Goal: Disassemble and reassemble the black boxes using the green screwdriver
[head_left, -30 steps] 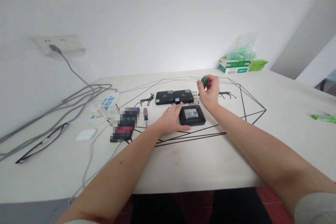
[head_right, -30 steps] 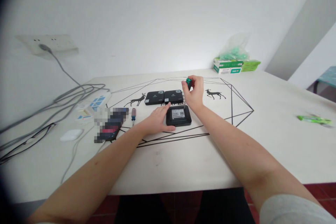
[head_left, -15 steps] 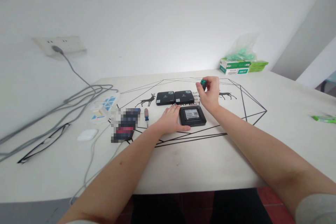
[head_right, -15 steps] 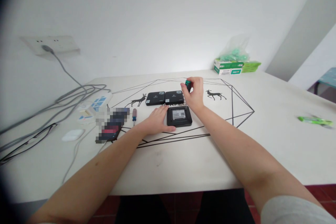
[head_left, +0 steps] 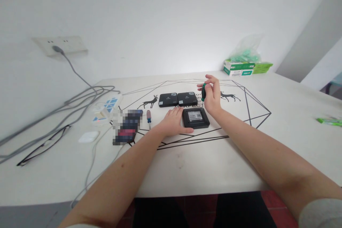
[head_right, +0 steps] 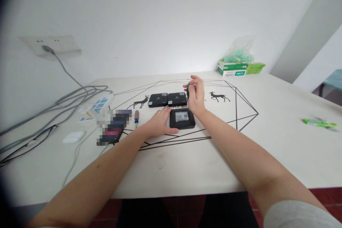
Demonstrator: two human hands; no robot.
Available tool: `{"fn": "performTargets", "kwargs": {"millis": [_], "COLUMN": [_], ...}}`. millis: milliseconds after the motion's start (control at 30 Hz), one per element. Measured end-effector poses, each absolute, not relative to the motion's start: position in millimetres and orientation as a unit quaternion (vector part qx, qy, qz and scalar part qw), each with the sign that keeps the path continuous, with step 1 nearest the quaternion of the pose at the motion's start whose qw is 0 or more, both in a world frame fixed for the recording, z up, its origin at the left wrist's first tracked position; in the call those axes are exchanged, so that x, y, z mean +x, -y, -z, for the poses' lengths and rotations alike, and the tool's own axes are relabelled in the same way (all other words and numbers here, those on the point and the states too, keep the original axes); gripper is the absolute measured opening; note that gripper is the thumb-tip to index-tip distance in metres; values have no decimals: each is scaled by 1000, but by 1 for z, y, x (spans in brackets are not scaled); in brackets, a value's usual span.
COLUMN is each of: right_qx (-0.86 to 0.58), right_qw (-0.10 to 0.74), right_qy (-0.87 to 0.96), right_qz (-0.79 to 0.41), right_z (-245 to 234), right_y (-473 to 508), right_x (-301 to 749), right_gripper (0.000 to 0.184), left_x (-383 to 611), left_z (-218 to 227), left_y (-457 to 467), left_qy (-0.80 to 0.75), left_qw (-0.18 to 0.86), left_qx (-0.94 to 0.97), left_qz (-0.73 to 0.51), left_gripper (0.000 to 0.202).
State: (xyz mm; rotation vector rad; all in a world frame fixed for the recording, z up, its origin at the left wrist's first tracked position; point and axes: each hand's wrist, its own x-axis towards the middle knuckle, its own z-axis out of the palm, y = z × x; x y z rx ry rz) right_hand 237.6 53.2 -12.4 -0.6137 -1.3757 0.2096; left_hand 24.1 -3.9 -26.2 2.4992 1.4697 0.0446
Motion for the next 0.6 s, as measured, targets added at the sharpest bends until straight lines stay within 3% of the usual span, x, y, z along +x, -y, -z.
{"fn": "performTargets", "kwargs": {"millis": [100, 367, 600], "right_qx": [-279, -353, -344], "right_qw": [735, 714, 700], "right_qy": [595, 605, 623], "right_qz": [-165, 10, -59], "right_z": [13, 7, 12], "right_y": [-52, -45, -43], "right_x": [233, 239, 241], "right_gripper": [23, 25, 32], "left_x": [24, 25, 24], "left_z": [26, 25, 25], "left_y": [4, 5, 5], "left_qy": [-504, -501, -501], "left_qw": [121, 136, 129], "left_qx": [855, 855, 856], "left_qz": [-16, -16, -11], "left_gripper": [136, 135, 137]}}
